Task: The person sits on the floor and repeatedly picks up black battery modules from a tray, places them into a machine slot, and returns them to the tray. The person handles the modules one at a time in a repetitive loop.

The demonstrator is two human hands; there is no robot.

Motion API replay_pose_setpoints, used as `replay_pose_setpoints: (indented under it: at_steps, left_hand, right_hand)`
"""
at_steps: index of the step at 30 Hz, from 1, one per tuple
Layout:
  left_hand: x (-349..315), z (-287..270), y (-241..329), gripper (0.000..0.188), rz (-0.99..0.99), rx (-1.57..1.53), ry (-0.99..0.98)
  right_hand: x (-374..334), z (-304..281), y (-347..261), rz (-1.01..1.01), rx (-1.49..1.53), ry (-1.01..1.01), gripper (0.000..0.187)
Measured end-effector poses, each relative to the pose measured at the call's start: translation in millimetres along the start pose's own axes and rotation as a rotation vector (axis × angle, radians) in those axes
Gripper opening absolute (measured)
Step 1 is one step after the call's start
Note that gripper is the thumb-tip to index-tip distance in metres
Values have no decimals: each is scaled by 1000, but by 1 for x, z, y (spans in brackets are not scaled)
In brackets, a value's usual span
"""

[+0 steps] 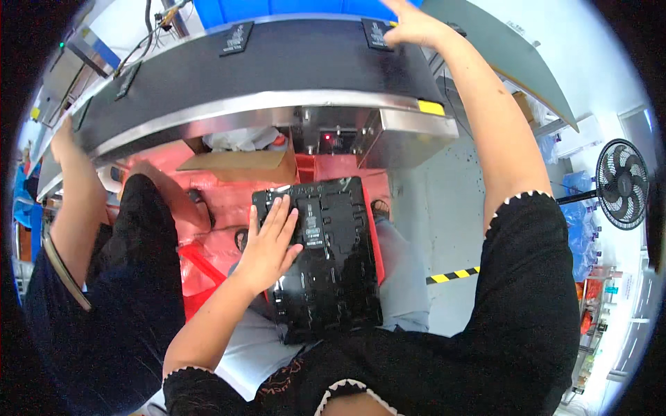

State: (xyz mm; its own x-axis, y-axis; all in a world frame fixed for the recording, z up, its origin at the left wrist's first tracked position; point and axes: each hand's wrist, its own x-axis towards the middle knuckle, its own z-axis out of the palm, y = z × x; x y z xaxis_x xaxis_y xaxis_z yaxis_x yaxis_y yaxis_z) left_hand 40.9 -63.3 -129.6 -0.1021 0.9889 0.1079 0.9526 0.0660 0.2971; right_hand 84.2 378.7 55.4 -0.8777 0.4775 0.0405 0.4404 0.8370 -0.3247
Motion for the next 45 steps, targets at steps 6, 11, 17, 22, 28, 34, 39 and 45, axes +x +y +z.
replay_pose_setpoints:
  at_steps: [6,11,17,22,28,34,39,45]
  left_hand:
    - [126,-122,-34,62,238,0,576]
    - [254,-170,-108,88,29,110,282]
    - [307,-193,-91,96,-217,-182,-323]
    - [304,-175,-56,89,-133,-148,-46]
    - [198,-134,-40,80,174,-9,461]
    - [2,-85,23,101,37,-46,23]
    - [-98,-23,60,92,-97,-158,-259]
    - [-116,24,52,80,-46,-97,-206]
  right_hand:
    - [6,-17,58,100,144,-156,101]
    - [-51,-29,8,79,497,323,36]
    - [-193,7,-40,-139,854,180,45]
    - [-225,138,-58,-222,852,-131,29]
    - [-209,245,-41,-263,487,44,33]
    - [-255,235,-51,-370,172,137,50]
    - [-286,250,-49,-390,-34,33,50]
    - [-250,188,-79,-441,202,270,39]
